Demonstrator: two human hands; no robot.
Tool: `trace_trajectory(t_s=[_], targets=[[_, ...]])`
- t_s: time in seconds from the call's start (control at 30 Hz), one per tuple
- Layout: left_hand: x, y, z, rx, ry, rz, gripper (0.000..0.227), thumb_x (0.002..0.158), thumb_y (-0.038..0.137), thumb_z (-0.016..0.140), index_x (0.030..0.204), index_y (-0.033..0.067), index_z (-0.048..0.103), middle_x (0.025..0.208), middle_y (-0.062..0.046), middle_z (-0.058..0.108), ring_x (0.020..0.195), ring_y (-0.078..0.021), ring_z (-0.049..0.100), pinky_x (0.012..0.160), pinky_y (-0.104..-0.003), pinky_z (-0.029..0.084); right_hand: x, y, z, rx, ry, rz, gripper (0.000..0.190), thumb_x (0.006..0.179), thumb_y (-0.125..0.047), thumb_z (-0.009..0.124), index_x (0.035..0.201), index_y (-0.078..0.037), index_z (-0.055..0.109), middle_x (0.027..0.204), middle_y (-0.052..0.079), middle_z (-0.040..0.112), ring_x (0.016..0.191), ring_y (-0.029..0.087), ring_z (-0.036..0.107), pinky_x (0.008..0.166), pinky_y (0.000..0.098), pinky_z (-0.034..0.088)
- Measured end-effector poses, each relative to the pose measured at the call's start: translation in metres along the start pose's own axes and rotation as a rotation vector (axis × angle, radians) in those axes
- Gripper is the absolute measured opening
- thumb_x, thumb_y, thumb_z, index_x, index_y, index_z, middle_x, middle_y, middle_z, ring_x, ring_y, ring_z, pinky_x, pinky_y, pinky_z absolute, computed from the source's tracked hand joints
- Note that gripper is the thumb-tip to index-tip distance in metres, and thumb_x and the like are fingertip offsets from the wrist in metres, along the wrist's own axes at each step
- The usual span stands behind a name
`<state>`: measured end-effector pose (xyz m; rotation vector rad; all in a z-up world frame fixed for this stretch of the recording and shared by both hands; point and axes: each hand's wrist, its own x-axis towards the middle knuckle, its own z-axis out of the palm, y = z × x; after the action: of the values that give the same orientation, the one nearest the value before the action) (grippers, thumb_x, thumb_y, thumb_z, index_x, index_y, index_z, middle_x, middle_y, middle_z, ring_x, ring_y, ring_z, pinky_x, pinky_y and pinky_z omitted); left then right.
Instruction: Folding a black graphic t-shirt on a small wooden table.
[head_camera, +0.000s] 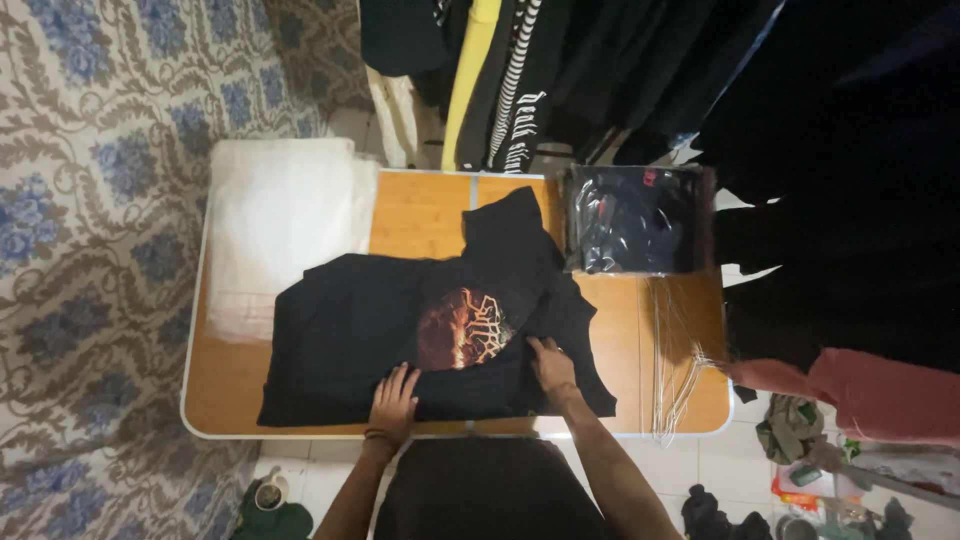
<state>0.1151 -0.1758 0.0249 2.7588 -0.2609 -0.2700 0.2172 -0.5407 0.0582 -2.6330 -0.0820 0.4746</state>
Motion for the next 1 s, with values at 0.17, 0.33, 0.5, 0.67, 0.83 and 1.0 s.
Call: trace_trajectory(t_s=[0.17,0.33,0.5,0.67,0.83,1.0], targets=[[-0.002,-0.022,0.002,0.091,-0.072,-0.088,0.058,0.100,0.032,0.048,0.154,0.0131,0.035,0.163,-0.011,0.028,0.150,-0.0283,0.025,0.121,-0.053,0.020,0.029,-0.005,0.001,0.081,0.137,-0.001,0.022,0.095,-0.015,0.065,0.116,-0.016,0.072,0.113,0.015,0.071,0.101,0.037,0.069,0.088,0.0459,0.056],[0.000,-0.041,-0.020,0.165,-0.066,-0.169,0.046,0.101,0.036,0.046,0.142,0.0149,0.049,0.154,-0.009,0.043,0.144,-0.0254,0.038,0.120,-0.056,0.023,0.074,-0.009,0.012,0.341,0.243,0.088,0.015,0.095,-0.022,0.070,0.106,-0.013,0.076,0.101,0.013,0.077,0.093,0.029,0.074,0.081,0.0397,0.057],[0.006,-0.079,-0.027,0.068,-0.138,-0.261,0.036,0.100,0.040,0.050,0.125,0.0181,0.064,0.130,-0.004,0.062,0.127,-0.0218,0.054,0.117,-0.053,0.027,0.097,-0.017,0.026,0.968,0.044,0.276,0.018,0.098,-0.015,0.064,0.113,-0.008,0.073,0.097,0.005,0.075,0.084,0.017,0.069,0.074,0.0319,0.056],[0.005,-0.104,-0.066,0.062,-0.266,-0.283,0.032,0.101,0.040,0.051,0.123,0.0211,0.065,0.126,-0.002,0.065,0.124,-0.0209,0.055,0.117,-0.053,0.026,0.055,-0.014,0.024,0.743,0.203,0.084,0.027,0.095,-0.007,0.062,0.121,-0.008,0.069,0.105,0.007,0.073,0.094,0.021,0.071,0.084,0.0346,0.058],[0.011,-0.137,-0.061,0.123,-0.262,-0.242,0.028,0.099,0.040,0.053,0.114,0.0207,0.066,0.117,-0.001,0.070,0.117,-0.0205,0.061,0.114,-0.052,0.029,-0.021,-0.025,0.009,0.124,0.222,0.091,0.035,0.096,-0.015,0.064,0.131,-0.015,0.062,0.134,0.012,0.062,0.127,0.035,0.059,0.110,0.0449,0.049],[0.010,-0.148,-0.052,-0.023,0.042,-0.176,0.031,0.101,0.042,0.055,0.113,0.0154,0.066,0.106,-0.007,0.076,0.103,-0.0267,0.069,0.103,-0.046,0.040,-0.056,0.028,0.054,-0.153,0.019,0.121,0.078,0.105,-0.056,0.038,0.162,-0.010,0.015,0.167,0.026,0.007,0.155,0.045,0.008,0.123,0.0588,0.014]])
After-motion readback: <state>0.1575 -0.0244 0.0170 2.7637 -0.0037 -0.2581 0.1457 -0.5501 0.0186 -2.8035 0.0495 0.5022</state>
